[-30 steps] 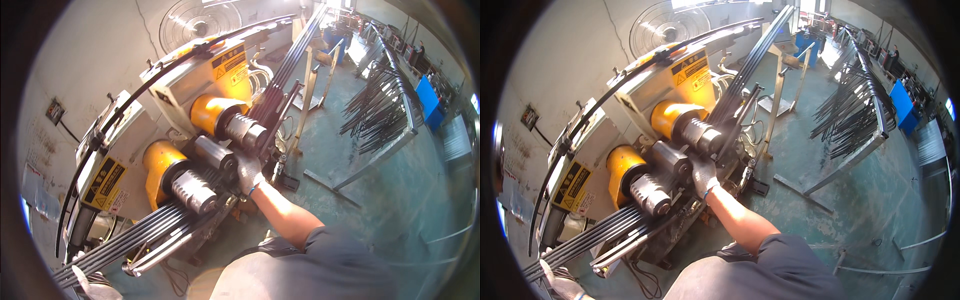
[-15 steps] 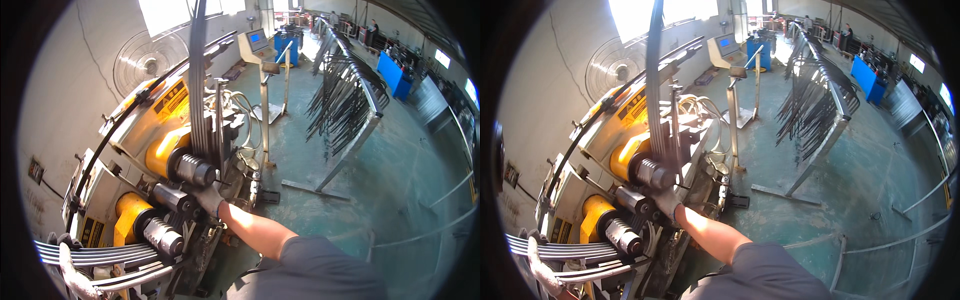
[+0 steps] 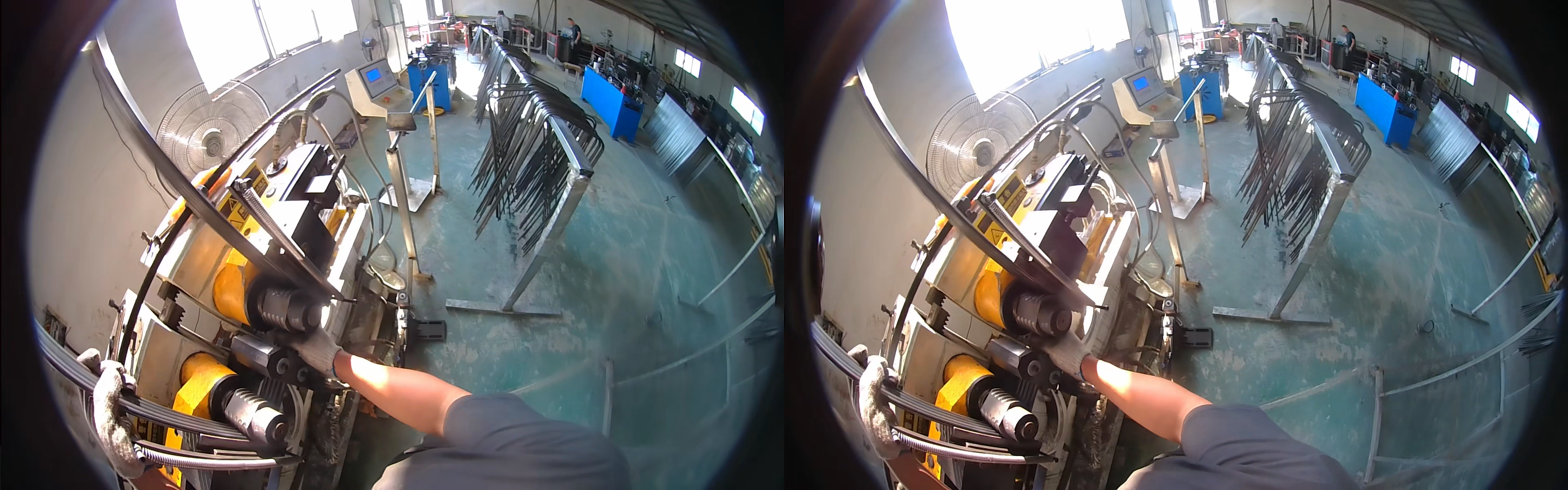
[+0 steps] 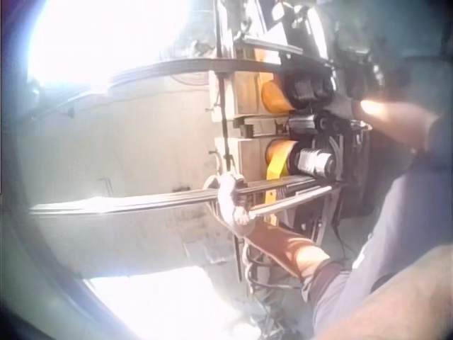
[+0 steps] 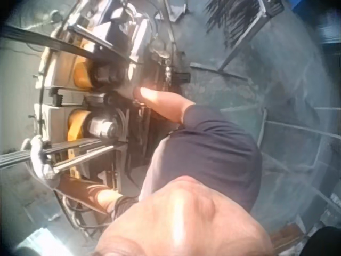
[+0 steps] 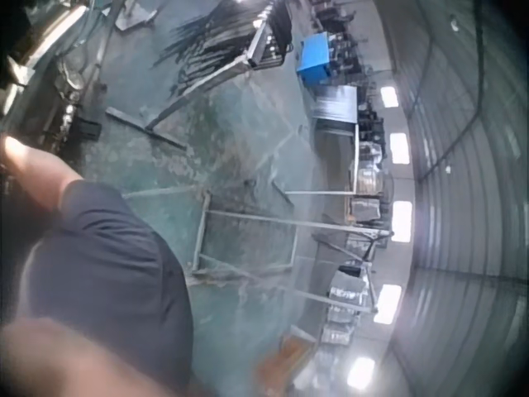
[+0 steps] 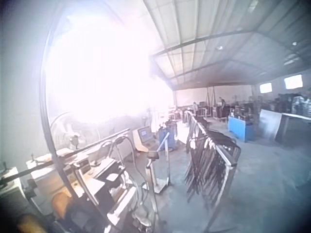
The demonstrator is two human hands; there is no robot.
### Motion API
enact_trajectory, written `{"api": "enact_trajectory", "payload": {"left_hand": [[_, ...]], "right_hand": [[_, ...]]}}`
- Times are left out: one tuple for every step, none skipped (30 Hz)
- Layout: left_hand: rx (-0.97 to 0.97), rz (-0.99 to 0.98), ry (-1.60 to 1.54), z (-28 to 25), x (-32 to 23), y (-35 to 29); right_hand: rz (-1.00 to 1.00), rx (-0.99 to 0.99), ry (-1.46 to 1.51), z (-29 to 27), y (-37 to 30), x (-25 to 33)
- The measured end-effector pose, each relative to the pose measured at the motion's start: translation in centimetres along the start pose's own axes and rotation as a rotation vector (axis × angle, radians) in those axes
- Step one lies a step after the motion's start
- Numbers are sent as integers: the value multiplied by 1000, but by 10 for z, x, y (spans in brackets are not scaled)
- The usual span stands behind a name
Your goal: The person repeatedly picks up bundles of long metal rods from a floor rack, feeds them into a yellow and gray bending machine, and removes the bent rods to place them on a nearby rack. The process is repeated continuously throughout the clip.
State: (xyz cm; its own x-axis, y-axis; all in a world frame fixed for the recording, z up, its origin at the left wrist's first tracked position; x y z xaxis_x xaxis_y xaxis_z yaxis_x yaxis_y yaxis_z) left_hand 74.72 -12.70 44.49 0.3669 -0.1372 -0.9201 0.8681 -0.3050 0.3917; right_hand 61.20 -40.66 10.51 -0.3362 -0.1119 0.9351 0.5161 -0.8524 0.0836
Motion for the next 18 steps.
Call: {"api": "enact_trajectory", "payload": {"left_hand": [[3, -2, 4, 1, 0, -2], [12, -5, 3, -7, 5, 3], [21, -8, 3, -13, 9, 7], [26, -9, 30, -14, 9, 8], [31, -10, 58, -15, 7, 8], [4, -2, 65, -15, 7, 9], [-24, 5, 74, -14, 8, 8], [-50, 12, 81, -12, 7, 8], [-20, 21, 108, -6, 3, 5], [9, 30, 137, 0, -3, 0], [40, 39, 164, 5, -9, -5], [73, 48, 190, 10, -15, -10], [104, 58, 218, 14, -22, -13], [135, 69, 245, 18, -27, -14], [250, 183, 264, 21, -34, -14], [230, 149, 274, 15, -32, -12], [211, 116, 283, 10, -30, -10], [191, 82, 293, 7, -28, -8]], "right_hand": [[36, -7, 9, -2, -3, 3], [70, -9, 19, 0, -10, 16], [105, -11, 29, 1, -14, 22], [97, -5, 33, 0, -13, 21], [90, 1, 37, 1, -11, 17], [83, 6, 40, 2, -8, 13], [68, 5, 34, 2, -4, 6], [52, 1, 28, 0, 0, -1], [36, -4, 22, 0, 3, -7], [61, 3, 41, 1, 4, -11], [84, 8, 60, 1, 5, -14], [107, 11, 78, 1, 5, -17], [71, 6, 82, 2, 4, -12], [35, 1, 86, 4, 2, -7], [-2, -4, 89, 4, 1, -2], [3, 8, 66, 4, 1, 0], [9, 20, 43, 4, 1, 1], [14, 32, 20, 3, 1, 2]]}}
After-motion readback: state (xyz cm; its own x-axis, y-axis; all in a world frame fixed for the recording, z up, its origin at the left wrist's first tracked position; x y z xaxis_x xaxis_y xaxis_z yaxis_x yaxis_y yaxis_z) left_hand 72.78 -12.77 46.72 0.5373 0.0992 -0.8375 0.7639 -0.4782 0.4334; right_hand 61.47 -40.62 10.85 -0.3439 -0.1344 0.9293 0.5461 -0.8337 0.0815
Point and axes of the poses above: each hand's wrist, its own y-axis towards the middle knuckle, its own z-axis out of the palm, x = y × z, the point moved 8 cm from there along y, towards the middle knuckle, and after that the axes turned 9 degrees about -x, right-handed, at the moved point
